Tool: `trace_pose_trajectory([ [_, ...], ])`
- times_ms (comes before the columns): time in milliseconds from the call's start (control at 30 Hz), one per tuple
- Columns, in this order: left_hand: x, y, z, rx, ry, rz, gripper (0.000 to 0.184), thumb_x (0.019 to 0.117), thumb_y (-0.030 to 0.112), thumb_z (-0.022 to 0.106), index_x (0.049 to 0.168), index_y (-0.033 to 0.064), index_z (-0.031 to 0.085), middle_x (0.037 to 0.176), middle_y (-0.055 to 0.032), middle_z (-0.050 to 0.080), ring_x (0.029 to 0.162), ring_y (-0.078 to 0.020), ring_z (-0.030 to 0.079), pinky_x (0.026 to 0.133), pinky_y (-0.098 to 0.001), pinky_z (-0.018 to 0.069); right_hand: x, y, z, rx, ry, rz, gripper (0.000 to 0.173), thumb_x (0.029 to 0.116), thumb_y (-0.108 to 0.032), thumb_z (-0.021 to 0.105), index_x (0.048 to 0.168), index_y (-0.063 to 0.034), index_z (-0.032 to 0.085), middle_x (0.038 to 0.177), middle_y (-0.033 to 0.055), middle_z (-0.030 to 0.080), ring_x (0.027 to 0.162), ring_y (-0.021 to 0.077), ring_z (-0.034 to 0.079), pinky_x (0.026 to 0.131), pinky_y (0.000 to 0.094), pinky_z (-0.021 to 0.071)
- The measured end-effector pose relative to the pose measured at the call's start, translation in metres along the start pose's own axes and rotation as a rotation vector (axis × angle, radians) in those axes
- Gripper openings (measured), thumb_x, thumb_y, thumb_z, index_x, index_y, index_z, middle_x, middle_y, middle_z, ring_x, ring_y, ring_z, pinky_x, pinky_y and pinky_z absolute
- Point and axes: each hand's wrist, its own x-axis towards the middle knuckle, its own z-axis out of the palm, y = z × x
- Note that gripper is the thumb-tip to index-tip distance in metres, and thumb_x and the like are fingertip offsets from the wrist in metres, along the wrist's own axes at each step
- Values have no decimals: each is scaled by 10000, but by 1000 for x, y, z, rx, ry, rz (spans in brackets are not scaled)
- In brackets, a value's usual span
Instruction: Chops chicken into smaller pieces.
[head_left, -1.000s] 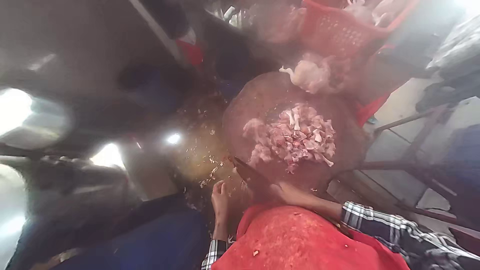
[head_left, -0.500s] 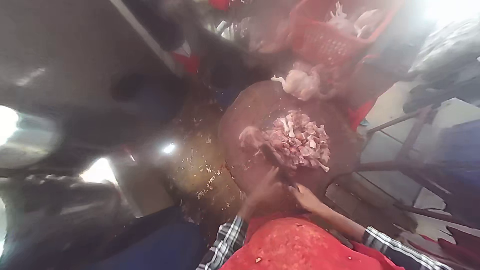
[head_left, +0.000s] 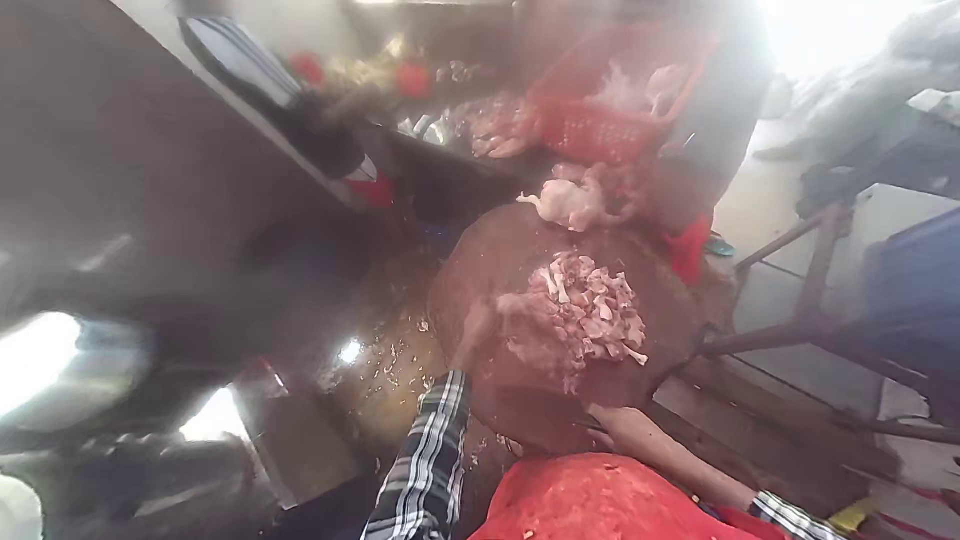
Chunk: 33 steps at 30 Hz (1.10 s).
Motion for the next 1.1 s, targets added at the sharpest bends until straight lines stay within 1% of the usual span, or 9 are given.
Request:
trace_pose_trajectory([
  [100,-41,62,-55,91,3,-19,425,1013,404,557,1360,173,639,1309,-111,678,1216,-329,644,999,-581,523,12,-10,-16,65,-102,-51,560,1025,-608,453,1254,-114,584,1008,162,717,978,379,714,828,616,564],
  [200,-83,49,-81,-248,-4,-192,502,1038,561,458,1237,161,688,1043,-90,738,984,-259,712,898,-540,571,27,-11,-21,423,-174,-32,569,1009,-622,465,1203,-111,622,952,134,685,910,303,686,819,570,554],
  [333,-147,-3,-32,-1058,-110,-260,467,1003,486,609,1258,101,678,933,-40,706,780,-129,652,741,-348,572,40,-8,-23,892,-169,144,519,1072,-553,393,1225,-118,631,798,50,598,604,173,558,574,385,510],
  [467,-190,-22,54,-1350,-115,-532,315,1035,385,576,1147,98,643,746,-19,618,574,-105,551,516,-288,489,56,-23,-43,751,63,114,622,1036,-655,362,1223,-123,624,886,101,646,763,244,643,721,501,557],
  [667,-215,-40,107,-1569,-16,-639,336,1021,433,596,971,101,624,616,6,521,462,-96,456,424,-266,412,11,-134,-186,818,447,-621,720,1013,-727,252,1166,-102,575,769,-24,518,634,75,517,566,274,493],
  [767,-216,-40,104,-1577,1,-672,310,1025,390,602,1038,83,641,647,-14,567,475,-99,499,431,-265,444,8,-172,-183,875,660,-854,760,971,-790,245,1113,-144,619,863,-52,640,814,14,629,732,249,561],
  [867,-215,-45,109,-1630,5,-636,311,1024,375,608,1024,66,648,651,-28,584,479,-108,520,436,-272,462,43,-143,-82,724,537,-632,728,1034,-694,275,1216,-84,628,954,22,672,912,88,660,834,330,587],
  [933,-220,-49,111,-1651,-18,-614,298,1036,374,581,1026,82,636,639,-17,559,473,-101,495,426,-261,437,69,-112,-28,506,157,-194,640,1057,-619,306,1249,-105,636,998,111,691,940,234,685,866,506,570],
  [1100,-266,-70,126,-1787,-28,-668,283,1074,332,497,1080,89,642,661,-7,567,475,-73,488,415,-228,425,66,-133,-46,388,38,-16,654,1047,-650,289,1304,-134,598,1034,129,691,963,281,687,879,557,560],
])
